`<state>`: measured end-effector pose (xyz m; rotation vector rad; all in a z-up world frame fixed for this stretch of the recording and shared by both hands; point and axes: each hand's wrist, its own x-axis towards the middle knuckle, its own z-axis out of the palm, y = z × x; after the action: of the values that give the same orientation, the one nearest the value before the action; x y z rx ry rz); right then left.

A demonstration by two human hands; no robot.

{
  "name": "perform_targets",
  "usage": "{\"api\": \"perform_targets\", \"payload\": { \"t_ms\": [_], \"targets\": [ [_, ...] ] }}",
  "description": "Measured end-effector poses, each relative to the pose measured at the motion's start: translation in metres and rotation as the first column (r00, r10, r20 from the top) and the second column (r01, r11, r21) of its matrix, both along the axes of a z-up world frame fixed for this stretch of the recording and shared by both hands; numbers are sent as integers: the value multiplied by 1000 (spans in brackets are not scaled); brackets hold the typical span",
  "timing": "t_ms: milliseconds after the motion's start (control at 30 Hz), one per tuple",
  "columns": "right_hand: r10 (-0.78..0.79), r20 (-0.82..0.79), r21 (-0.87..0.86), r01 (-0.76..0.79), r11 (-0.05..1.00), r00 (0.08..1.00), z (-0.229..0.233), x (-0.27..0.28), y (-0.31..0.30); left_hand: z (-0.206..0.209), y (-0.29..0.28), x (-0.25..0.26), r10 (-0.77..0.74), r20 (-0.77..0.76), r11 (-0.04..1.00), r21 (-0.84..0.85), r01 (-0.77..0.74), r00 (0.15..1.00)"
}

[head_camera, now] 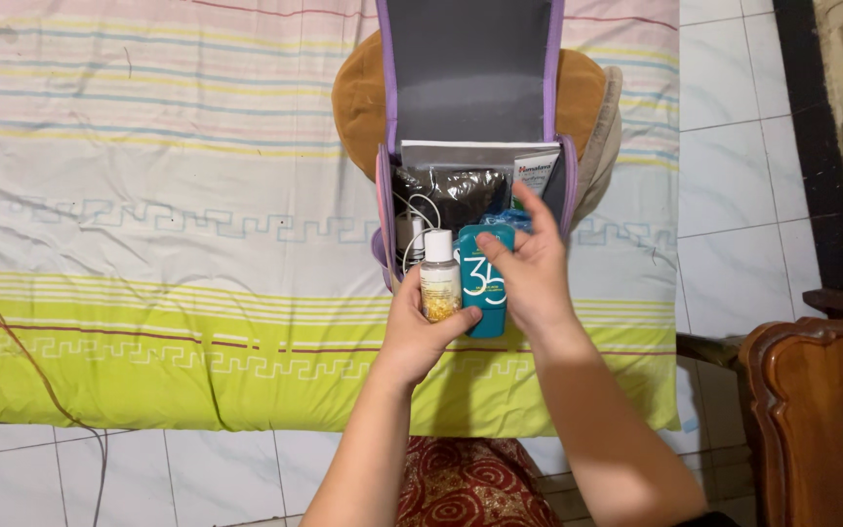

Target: The person takes cosmetic tubes, bottles, sunscreen, a face wash tube, a phone case, a charger cable and an earbuds case out of an open toiletry bag on the bed and carries them by hand to a wooden wardrobe, placing the bottles and tubes on the shelf and putting a plastic bag and phone case into a storage box on a lower shelf.

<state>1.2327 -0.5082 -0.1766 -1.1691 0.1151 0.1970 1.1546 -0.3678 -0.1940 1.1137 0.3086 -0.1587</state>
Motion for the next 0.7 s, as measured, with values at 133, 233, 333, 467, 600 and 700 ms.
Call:
{"api": "perform_targets", "payload": {
  "t_ms": [133, 233, 333, 467, 600, 700],
  "targets": [
    [151, -32, -9, -151, 988, 988, 6, -24, 4, 14, 4, 5, 76, 64, 993, 87, -82, 995],
    [249, -21, -23, -249, 968, 968, 20, -40, -3, 28, 3, 8, 81, 176, 989, 104, -100, 981],
    [288, 24, -159, -281, 947, 957, 45, -37, -17, 54, -3, 13, 47, 149, 995, 82, -59, 988],
    [231, 117, -208, -203, 957, 966, 101, -26, -26, 113, -9, 17, 30, 136, 941, -339, 19, 990],
    [42, 129, -190, -17, 982, 991, 185, -30, -38, 179, 6, 19, -86, 270, 830, -512, 219, 959],
    [32, 377, 98, -74, 992, 926, 258, -35, -47, 227, 15, 16, -77, 395, 794, -531, 296, 915]
  ]
}}
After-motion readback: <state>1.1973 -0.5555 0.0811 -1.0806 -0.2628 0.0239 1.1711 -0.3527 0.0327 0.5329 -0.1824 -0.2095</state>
